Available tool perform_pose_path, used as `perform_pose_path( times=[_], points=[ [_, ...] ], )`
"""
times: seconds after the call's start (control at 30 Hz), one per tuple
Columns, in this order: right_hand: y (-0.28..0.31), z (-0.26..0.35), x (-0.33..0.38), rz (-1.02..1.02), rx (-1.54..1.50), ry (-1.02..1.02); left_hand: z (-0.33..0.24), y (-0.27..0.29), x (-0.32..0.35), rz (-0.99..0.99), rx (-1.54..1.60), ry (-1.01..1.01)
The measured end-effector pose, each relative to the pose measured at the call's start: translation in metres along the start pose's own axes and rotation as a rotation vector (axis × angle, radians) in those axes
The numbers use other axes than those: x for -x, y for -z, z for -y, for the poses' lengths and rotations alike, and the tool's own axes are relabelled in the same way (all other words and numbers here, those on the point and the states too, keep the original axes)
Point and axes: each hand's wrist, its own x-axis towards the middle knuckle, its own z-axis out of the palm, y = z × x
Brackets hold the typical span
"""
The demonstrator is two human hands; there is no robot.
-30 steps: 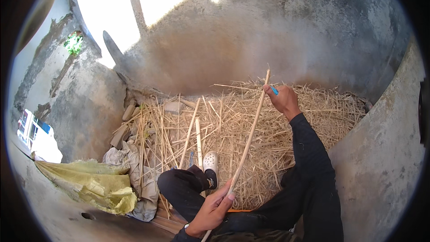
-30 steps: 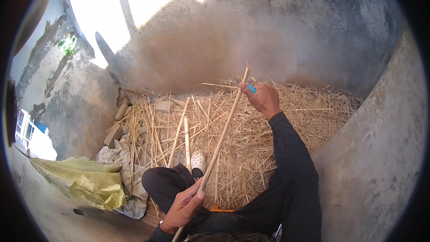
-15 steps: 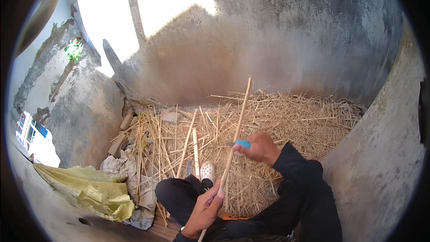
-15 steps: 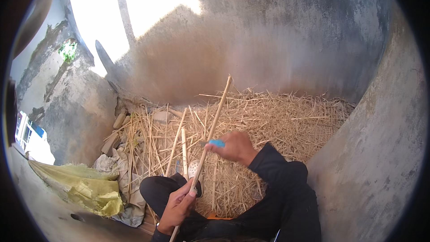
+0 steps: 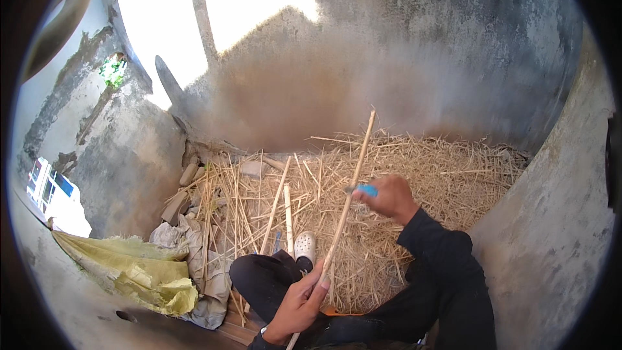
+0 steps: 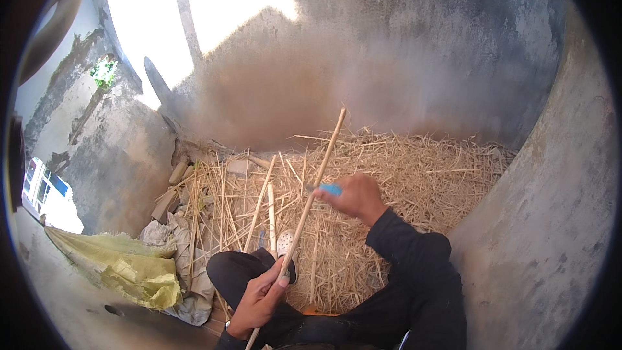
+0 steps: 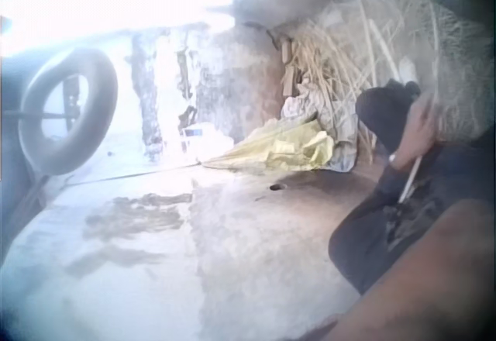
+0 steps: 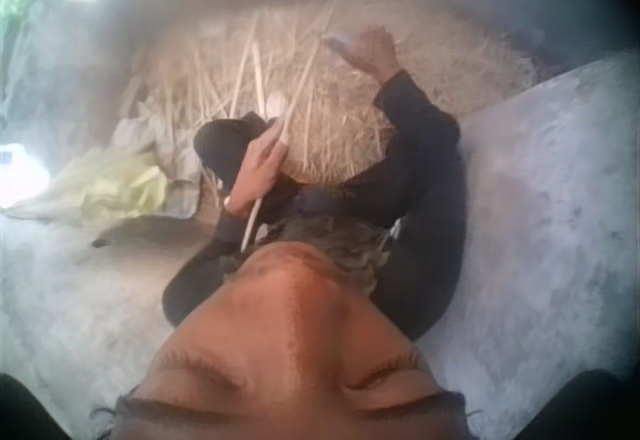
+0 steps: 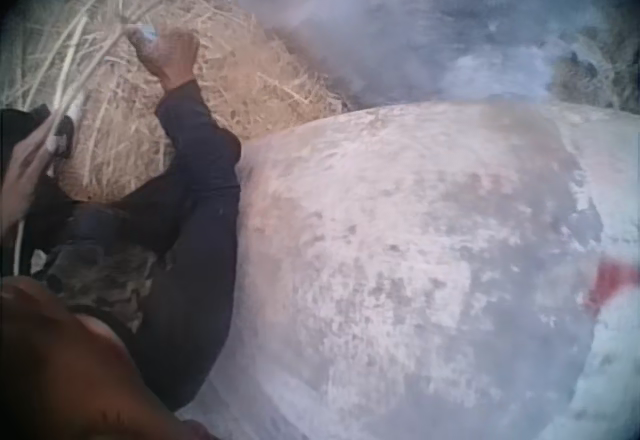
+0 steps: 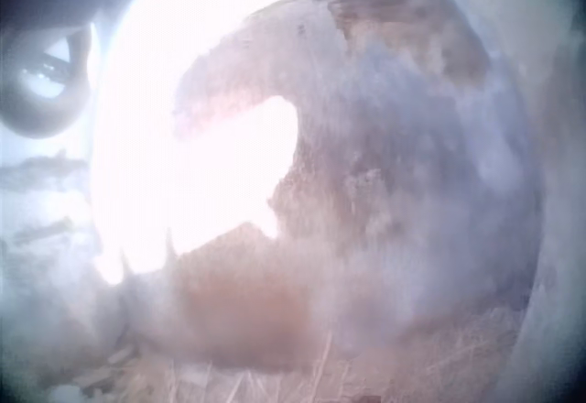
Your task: The person sits on a straw-covered floor and uses a small knife to shave the surface of a long wooden stick. They hold the stick with their left hand and scrape along its length with the knife in their right hand, producing wood shavings that fall onto the straw.
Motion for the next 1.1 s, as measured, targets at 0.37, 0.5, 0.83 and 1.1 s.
perform_pose_path(
  times=[0.37, 0.5, 0.83, 1.1],
  points=[
    [-0.008, 0.000, 0.016, 0.059, 0.019, 0.081, 0.001, 0.002, -0.006, -0.044, -0.059, -0.040],
    [0.003, -0.027, -0.012, -0.064, 0.035, -0.075, 0.013, 0.002, -0.003, -0.032, -0.176, -0.140],
    [0.037, -0.113, -0.042, -0.231, 0.149, -0.399, 0.004, -0.010, 0.010, 0.111, -0.143, -0.016],
    [0.034, -0.081, -0.025, -0.183, 0.073, -0.313, 0.015, 0.007, -0.002, 0.135, 0.462, 0.150]
  ],
)
